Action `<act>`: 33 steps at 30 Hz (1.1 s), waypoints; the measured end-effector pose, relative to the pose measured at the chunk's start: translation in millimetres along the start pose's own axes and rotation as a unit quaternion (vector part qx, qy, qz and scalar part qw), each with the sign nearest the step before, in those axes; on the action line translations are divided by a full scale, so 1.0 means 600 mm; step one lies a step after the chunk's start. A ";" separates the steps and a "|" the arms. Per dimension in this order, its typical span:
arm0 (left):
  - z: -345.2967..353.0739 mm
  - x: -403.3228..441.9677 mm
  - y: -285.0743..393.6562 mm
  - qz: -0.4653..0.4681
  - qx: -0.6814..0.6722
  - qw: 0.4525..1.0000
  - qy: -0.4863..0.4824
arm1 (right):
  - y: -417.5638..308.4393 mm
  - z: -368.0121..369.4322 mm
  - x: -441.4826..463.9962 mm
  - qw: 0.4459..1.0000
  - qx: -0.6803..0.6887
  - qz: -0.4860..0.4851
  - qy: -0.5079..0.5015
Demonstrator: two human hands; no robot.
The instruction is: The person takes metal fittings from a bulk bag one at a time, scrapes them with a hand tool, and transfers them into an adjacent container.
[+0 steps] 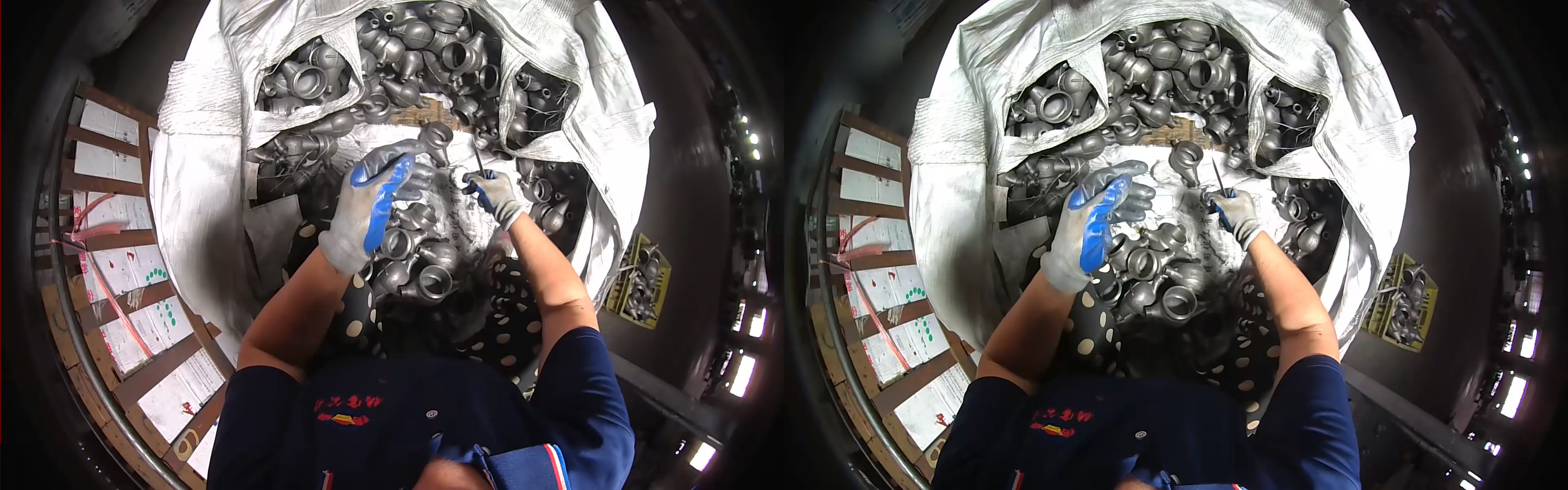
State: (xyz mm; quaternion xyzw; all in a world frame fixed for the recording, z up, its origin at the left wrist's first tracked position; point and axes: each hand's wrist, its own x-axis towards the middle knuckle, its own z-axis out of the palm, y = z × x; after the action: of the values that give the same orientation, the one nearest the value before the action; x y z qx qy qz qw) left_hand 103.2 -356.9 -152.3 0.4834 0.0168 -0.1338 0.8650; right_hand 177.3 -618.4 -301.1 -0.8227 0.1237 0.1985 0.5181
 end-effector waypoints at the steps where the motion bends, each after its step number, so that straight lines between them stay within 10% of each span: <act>1: 0.003 -0.002 0.004 0.008 -0.005 1.000 -0.020 | 0.023 0.012 0.015 1.000 0.013 0.019 0.004; 9: 0.004 0.003 0.038 -0.017 0.232 0.970 -0.077 | 0.090 0.114 0.203 0.959 -0.184 0.039 0.214; 17: -0.012 0.013 0.047 0.000 0.301 0.946 -0.120 | 0.153 0.161 0.338 0.959 -0.088 0.220 0.157; 21: 0.002 0.022 0.064 -0.070 0.254 0.961 -0.082 | 0.158 0.143 0.328 0.975 0.023 0.179 0.128; 23: 0.005 0.020 0.065 -0.158 0.110 0.981 -0.017 | 0.099 0.131 0.258 0.942 0.290 0.140 0.098; 27: -0.022 0.028 0.032 0.147 0.389 0.909 -0.008 | 0.001 0.079 0.142 0.965 0.255 0.050 -0.019; 29: -0.020 0.037 0.017 0.136 0.100 0.984 0.064 | -0.056 0.043 0.075 0.959 0.264 -0.024 -0.096; 33: -0.017 0.074 -0.027 0.168 0.054 0.978 0.113 | -0.157 0.000 -0.067 0.962 0.138 -0.225 -0.075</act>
State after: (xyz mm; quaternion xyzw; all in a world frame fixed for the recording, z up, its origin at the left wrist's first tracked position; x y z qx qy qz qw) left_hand 143.1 -366.0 -178.4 0.5370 0.0260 0.0680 0.8404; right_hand 179.9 -577.6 -207.3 -0.7323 -0.0774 0.1192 0.6660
